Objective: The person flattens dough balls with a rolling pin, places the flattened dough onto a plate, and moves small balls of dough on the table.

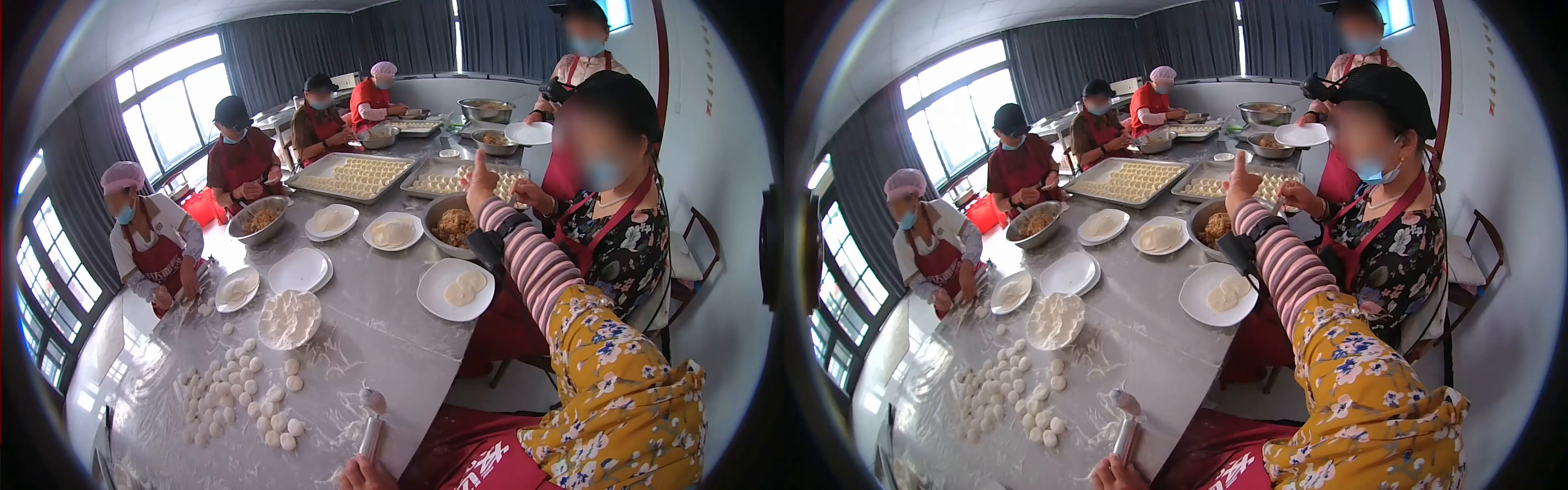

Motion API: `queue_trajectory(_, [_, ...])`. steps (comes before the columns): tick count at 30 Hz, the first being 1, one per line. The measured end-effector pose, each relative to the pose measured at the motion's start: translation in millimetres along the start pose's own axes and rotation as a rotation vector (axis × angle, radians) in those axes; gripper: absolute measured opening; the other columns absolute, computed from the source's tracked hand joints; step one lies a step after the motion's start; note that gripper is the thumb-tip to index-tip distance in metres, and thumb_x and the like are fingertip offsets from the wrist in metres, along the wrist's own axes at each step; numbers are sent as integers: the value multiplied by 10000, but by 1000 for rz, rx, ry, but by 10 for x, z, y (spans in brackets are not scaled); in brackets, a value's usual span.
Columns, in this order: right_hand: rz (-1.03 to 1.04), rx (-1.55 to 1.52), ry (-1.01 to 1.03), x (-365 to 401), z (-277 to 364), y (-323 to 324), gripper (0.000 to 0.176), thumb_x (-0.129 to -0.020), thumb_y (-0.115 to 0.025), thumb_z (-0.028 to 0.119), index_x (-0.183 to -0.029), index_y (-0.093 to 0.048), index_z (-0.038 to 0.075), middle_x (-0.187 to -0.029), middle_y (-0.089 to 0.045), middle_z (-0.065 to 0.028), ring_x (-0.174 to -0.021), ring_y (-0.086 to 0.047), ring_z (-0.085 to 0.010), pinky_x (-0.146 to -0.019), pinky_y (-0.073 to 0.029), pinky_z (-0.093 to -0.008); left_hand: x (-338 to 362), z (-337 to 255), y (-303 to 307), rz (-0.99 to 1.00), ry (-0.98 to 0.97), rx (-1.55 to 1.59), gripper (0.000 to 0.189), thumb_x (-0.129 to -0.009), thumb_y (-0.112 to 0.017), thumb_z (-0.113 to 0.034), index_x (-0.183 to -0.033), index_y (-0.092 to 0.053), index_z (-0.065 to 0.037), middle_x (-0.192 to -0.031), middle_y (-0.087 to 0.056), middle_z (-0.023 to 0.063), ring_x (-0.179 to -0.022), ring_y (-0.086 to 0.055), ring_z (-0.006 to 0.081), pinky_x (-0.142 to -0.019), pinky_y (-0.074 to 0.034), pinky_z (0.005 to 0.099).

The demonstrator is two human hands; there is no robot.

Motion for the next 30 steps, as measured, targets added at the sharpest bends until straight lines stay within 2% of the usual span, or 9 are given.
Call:
queue_trajectory(3, [-41,18,14,-327,88,175,857,-708,-699,622,-1119,-442,-84,-975,-578,-159,-710,-602,-205,-492,-526,-307,-30,-27,6,-2,12,-4,264,-827,-640,-184,-1049,-606,-45,-982,-614,166,-891,-592,341,-767,-502,422])
queue_trajectory(5, [-50,-12,-60,-322,295,334,672,-739,-716,560,-1063,-507,11,-865,-556,-89,-681,-577,-183,-564,-532,-337,-22,-25,11,18,25,9,271,-826,-644,-198,-1049,-609,-49,-973,-614,167,-893,-587,348,-768,-501,429])
queue_trajectory(6, [20,244,-134,-81,597,472,816,-750,-670,607,-1117,-485,-98,-963,-580,-160,-659,-606,-189,-459,-518,-292,-24,-24,12,18,30,4,271,-826,-644,-198,-1049,-609,-49,-973,-614,167,-893,-587,348,-768,-501,429])
queue_trajectory(7, [26,245,-138,-107,592,476,816,-750,-670,607,-1117,-485,-98,-963,-580,-160,-659,-606,-189,-459,-518,-292,-26,-29,15,-3,12,2,269,-827,-638,-184,-1050,-605,-37,-971,-612,166,-899,-590,325,-769,-501,414])
queue_trajectory(9, [33,-104,-87,-213,519,431,500,-815,-680,467,-1052,-522,56,-808,-560,-96,-675,-589,-190,-541,-526,-298,-64,-11,-61,-16,9,-13,267,-829,-633,-171,-1051,-600,-26,-969,-611,166,-904,-594,301,-769,-501,398])
queue_trajectory(14, [127,-175,-99,-689,185,421,200,-834,-631,175,-953,-520,59,-723,-564,-84,-535,-561,-193,-441,-471,-278,-27,65,-147,1,11,34,293,-765,-626,-158,-1030,-601,-35,-967,-587,133,-882,-565,333,-770,-469,432])
queue_trajectory(18, [138,-52,-111,-26,211,270,98,-818,-548,45,-912,-524,40,-680,-576,-97,-483,-554,-211,-425,-459,-304,-66,67,-117,-46,-12,30,288,-752,-640,-142,-1024,-607,-51,-960,-593,91,-843,-578,293,-741,-469,400])
queue_trajectory(23, [542,126,-307,1178,-243,544,130,-852,-603,74,-951,-531,28,-626,-543,-75,-402,-491,-193,-362,-405,-295,-101,65,-138,-16,9,42,326,-742,-646,-130,-1055,-609,-47,-993,-597,92,-876,-580,286,-774,-469,398])
queue_trajectory(30, [773,537,-851,2503,-1294,1263,127,-866,-607,88,-940,-529,21,-612,-524,-65,-415,-447,-148,-364,-347,-290,-60,162,-108,16,-1,75,350,-736,-648,-100,-1077,-597,-41,-994,-603,121,-914,-581,306,-809,-470,401])
Point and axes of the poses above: each hand's wrist, its own x-axis away from the middle knuckle, its own y-axis out of the back of the hand, z = x × y, the point moved 3 cm from there along -x, towards the middle knuckle
